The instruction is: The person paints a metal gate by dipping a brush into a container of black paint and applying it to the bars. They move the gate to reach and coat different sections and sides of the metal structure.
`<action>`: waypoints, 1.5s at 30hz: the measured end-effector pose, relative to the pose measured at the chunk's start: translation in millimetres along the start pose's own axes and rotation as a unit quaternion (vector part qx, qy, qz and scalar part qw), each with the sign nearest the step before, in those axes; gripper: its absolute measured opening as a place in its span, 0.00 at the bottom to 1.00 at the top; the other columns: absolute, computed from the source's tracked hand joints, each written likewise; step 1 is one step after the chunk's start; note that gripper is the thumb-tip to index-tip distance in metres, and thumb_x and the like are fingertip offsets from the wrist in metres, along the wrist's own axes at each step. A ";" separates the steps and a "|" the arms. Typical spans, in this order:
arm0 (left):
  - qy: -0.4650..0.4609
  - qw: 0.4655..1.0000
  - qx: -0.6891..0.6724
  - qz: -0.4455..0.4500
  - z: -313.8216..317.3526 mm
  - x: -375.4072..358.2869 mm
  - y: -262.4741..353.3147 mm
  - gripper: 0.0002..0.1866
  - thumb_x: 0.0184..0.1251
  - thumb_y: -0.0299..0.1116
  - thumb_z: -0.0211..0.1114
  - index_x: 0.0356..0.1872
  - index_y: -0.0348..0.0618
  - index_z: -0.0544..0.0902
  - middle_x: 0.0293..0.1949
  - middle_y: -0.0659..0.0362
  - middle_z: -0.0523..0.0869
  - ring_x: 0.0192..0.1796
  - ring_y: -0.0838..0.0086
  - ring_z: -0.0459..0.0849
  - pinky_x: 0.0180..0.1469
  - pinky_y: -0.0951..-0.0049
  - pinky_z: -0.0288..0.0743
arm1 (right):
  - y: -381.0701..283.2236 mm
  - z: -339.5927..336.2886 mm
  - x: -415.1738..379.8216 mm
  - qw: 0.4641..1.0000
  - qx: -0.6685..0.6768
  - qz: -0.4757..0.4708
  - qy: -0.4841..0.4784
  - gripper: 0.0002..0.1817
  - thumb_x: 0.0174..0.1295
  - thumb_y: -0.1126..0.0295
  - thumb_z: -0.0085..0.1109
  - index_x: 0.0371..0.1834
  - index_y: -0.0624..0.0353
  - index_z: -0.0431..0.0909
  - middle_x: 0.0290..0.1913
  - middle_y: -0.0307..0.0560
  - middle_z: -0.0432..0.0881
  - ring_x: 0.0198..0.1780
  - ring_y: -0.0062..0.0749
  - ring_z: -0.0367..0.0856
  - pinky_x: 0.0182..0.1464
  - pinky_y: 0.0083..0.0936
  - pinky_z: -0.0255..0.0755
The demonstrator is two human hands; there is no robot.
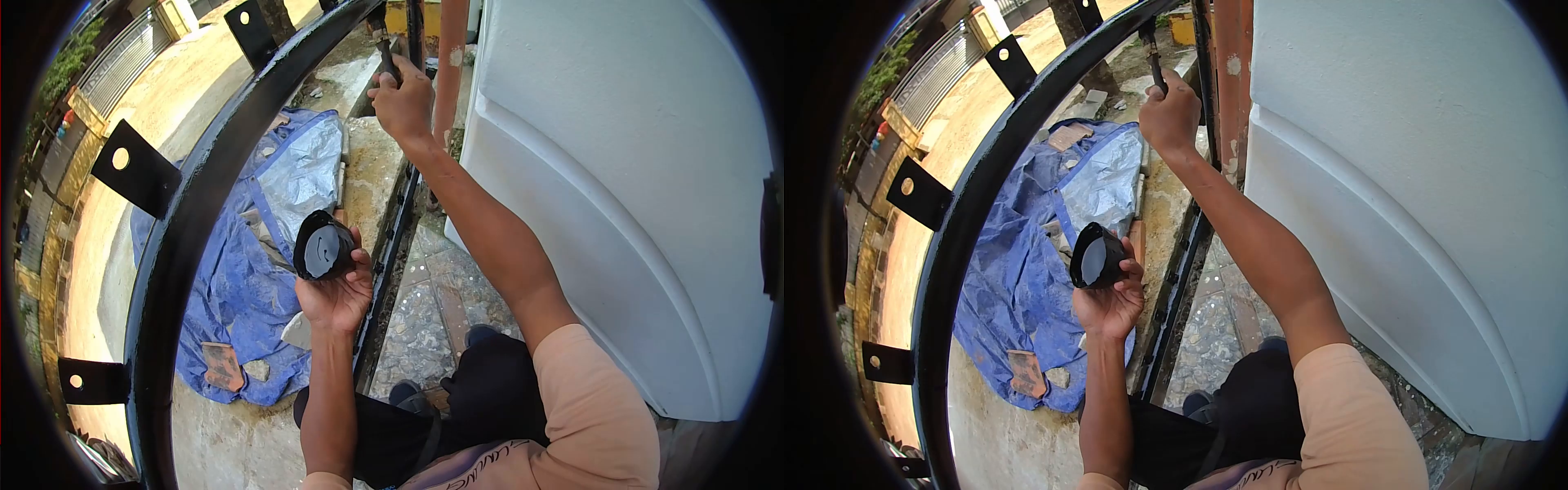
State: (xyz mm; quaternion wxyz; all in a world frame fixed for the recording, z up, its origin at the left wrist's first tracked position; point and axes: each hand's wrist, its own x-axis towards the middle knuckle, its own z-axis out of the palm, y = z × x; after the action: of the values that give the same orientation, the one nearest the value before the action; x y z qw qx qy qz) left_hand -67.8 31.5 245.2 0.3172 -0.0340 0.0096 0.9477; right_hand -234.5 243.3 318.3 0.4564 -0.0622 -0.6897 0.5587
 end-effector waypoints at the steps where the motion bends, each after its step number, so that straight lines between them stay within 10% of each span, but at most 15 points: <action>1: 0.000 1.000 0.002 0.002 -0.8 -0.1 1.3 0.27 0.70 0.44 0.55 0.67 0.45 0.71 0.60 0.49 0.77 0.48 0.61 0.79 0.37 0.73 0.78 | 0.2 -6.7 -11.4 1.000 0.025 0.007 -0.013 0.17 0.57 0.77 0.52 0.50 0.68 0.80 0.35 0.59 0.85 0.39 0.51 0.86 0.44 0.40 0.76; 6: -0.006 1.000 0.005 -0.009 2.5 -4.9 -2.8 0.26 0.70 0.44 0.54 0.66 0.44 0.72 0.60 0.49 0.77 0.48 0.60 0.80 0.37 0.72 0.79 | 6.9 -7.6 28.2 0.997 -0.011 0.060 0.037 0.13 0.59 0.76 0.52 0.45 0.68 0.81 0.32 0.62 0.84 0.39 0.52 0.86 0.44 0.40 0.75; 9: -0.003 1.000 0.009 -0.011 1.0 -4.5 -3.6 0.27 0.71 0.48 0.53 0.64 0.45 0.74 0.59 0.47 0.78 0.47 0.59 0.81 0.37 0.71 0.79 | -11.6 -5.7 26.9 0.985 -0.131 -0.090 0.071 0.13 0.60 0.76 0.52 0.45 0.67 0.82 0.32 0.63 0.84 0.38 0.55 0.85 0.44 0.42 0.74; 16: 0.006 0.999 0.042 -0.002 -5.5 6.0 -9.2 0.30 0.71 0.57 0.47 0.62 0.46 0.76 0.57 0.46 0.81 0.45 0.57 0.84 0.35 0.69 0.81 | -85.9 -115.9 -49.7 0.977 -0.134 0.002 -0.167 0.14 0.62 0.70 0.58 0.46 0.66 0.84 0.29 0.53 0.85 0.32 0.39 0.85 0.39 0.31 0.75; 22: -0.013 0.994 0.105 0.008 -7.5 13.9 -18.2 0.32 0.74 0.58 0.42 0.64 0.43 0.75 0.57 0.44 0.81 0.45 0.55 0.85 0.35 0.69 0.80 | -174.8 -158.3 -47.5 0.820 -0.356 -0.087 -0.439 0.14 0.57 0.65 0.60 0.35 0.66 0.87 0.25 0.55 0.84 0.26 0.41 0.84 0.35 0.31 0.77; 29: 0.043 0.991 0.124 0.029 9.5 22.1 -46.7 0.33 0.71 0.62 0.45 0.54 0.42 0.80 0.42 0.53 0.88 0.38 0.61 0.88 0.31 0.71 0.84 | -182.2 -130.0 -48.0 0.654 -0.537 -0.137 -0.516 0.13 0.53 0.67 0.58 0.27 0.67 0.87 0.22 0.56 0.83 0.24 0.47 0.82 0.36 0.35 0.78; 38: 0.026 0.990 0.133 0.026 16.7 29.0 -60.2 0.33 0.71 0.61 0.44 0.55 0.42 0.79 0.43 0.53 0.87 0.40 0.63 0.88 0.30 0.72 0.85 | -183.3 -124.3 -45.3 0.630 -0.567 -0.154 -0.508 0.11 0.50 0.69 0.58 0.28 0.66 0.88 0.22 0.55 0.83 0.24 0.45 0.83 0.35 0.34 0.78; 45: 0.023 0.994 0.095 0.046 24.2 28.5 -57.3 0.33 0.71 0.62 0.45 0.53 0.39 0.79 0.43 0.52 0.87 0.39 0.65 0.89 0.29 0.73 0.85 | -179.5 -156.4 -57.5 0.729 -0.488 -0.156 -0.453 0.10 0.59 0.69 0.59 0.34 0.61 0.88 0.27 0.52 0.85 0.31 0.45 0.85 0.40 0.37 0.77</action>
State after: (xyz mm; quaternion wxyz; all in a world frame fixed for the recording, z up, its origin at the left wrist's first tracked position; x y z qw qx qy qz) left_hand -57.5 95.3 267.6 0.2744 -0.0247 0.1084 0.9552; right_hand -15.9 254.5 428.3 0.0772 0.0926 -0.9923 0.0279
